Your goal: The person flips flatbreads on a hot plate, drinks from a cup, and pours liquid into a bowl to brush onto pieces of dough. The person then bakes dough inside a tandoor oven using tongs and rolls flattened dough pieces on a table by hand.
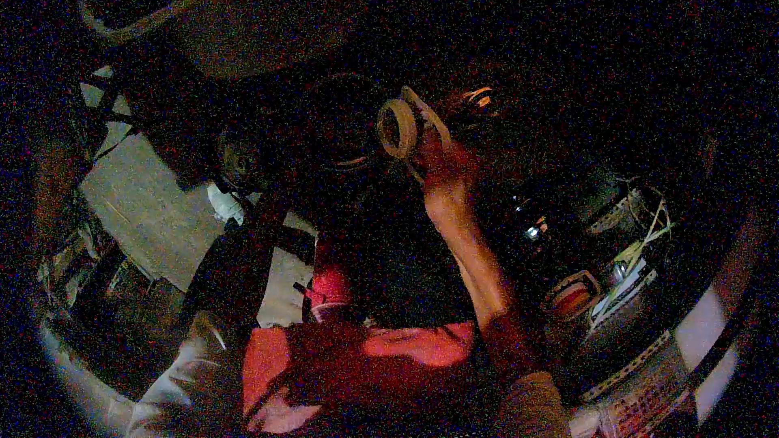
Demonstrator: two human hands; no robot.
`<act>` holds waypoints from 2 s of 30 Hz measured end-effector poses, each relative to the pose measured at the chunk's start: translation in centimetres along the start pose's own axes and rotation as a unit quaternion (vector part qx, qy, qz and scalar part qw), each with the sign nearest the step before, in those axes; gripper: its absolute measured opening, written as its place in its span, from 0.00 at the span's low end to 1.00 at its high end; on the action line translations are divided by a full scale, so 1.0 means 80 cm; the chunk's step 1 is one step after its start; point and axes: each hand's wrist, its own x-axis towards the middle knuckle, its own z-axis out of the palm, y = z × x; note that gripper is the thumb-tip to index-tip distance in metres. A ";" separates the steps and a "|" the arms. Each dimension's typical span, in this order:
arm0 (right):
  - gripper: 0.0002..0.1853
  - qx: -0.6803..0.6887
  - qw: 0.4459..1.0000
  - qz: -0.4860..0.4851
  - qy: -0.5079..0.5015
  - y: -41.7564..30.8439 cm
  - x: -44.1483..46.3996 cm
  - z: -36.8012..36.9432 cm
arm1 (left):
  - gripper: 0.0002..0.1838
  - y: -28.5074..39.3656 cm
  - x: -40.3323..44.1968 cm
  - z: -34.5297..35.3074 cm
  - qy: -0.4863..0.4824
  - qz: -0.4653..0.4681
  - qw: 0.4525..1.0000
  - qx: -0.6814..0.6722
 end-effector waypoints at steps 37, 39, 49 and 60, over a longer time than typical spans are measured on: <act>0.18 0.062 0.997 0.034 0.012 0.003 -0.006 -0.040 | 0.27 0.007 0.007 0.012 0.000 0.006 1.000 0.000; 0.16 0.063 0.997 0.051 0.011 -0.003 -0.016 -0.060 | 0.27 0.007 -0.005 0.025 0.006 0.009 1.000 0.013; 0.21 0.067 0.989 0.096 0.089 -0.027 -0.091 -0.193 | 0.27 0.004 -0.136 0.092 -0.048 -0.014 0.998 0.023; 0.21 0.030 0.972 0.111 0.205 0.017 -0.036 -0.378 | 0.25 0.082 -0.259 0.128 0.019 -0.062 0.998 0.012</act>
